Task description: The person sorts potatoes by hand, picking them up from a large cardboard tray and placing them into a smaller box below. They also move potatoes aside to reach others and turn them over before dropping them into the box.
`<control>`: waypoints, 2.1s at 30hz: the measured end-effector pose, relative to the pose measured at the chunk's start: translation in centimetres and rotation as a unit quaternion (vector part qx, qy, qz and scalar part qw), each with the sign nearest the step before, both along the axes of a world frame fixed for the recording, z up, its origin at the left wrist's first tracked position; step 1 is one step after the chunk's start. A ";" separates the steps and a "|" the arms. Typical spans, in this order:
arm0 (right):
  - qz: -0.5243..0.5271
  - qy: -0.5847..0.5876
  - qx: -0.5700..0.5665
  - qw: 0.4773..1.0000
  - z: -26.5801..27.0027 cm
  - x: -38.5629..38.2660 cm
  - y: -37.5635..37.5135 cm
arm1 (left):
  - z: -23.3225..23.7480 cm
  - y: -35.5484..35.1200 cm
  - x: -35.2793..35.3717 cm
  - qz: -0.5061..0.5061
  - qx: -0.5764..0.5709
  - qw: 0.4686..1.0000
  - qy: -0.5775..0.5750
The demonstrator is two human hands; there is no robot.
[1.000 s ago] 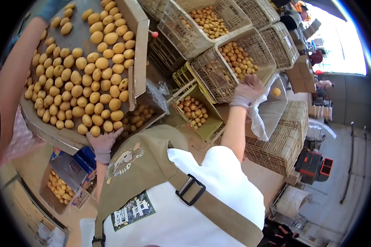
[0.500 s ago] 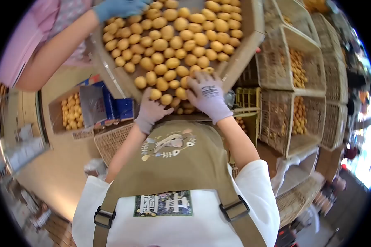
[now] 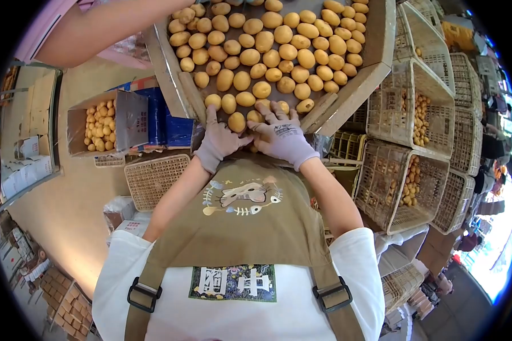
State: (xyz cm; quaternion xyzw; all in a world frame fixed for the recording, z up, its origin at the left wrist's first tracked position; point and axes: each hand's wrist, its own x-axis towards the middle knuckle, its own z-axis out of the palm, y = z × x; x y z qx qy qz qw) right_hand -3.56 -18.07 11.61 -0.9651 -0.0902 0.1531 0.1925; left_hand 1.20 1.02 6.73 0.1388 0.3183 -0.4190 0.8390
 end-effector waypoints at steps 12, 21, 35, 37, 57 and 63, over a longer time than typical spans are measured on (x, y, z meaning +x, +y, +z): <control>-0.129 -0.115 -0.115 0.978 0.4 7.8 -3.0 | -2.4 -0.1 0.1 -0.018 -0.041 0.998 -0.037; -0.080 -0.232 0.062 0.967 1.9 5.9 -4.4 | -2.0 0.2 0.3 -0.003 -0.065 0.997 -0.031; 0.021 -0.143 -0.031 0.989 -1.0 3.5 0.0 | -3.5 0.6 -0.6 -0.052 0.087 0.992 -0.080; -0.017 -0.116 0.033 0.993 -0.3 4.3 -0.8 | -3.1 1.2 -1.0 -0.037 0.076 0.989 -0.124; -0.071 0.002 -0.111 0.991 0.7 5.3 -2.8 | -1.0 0.5 0.0 -0.005 0.086 0.996 -0.013; -0.060 -0.203 0.012 0.977 0.3 7.7 -0.1 | -6.1 0.2 -0.9 -0.043 0.118 0.990 -0.060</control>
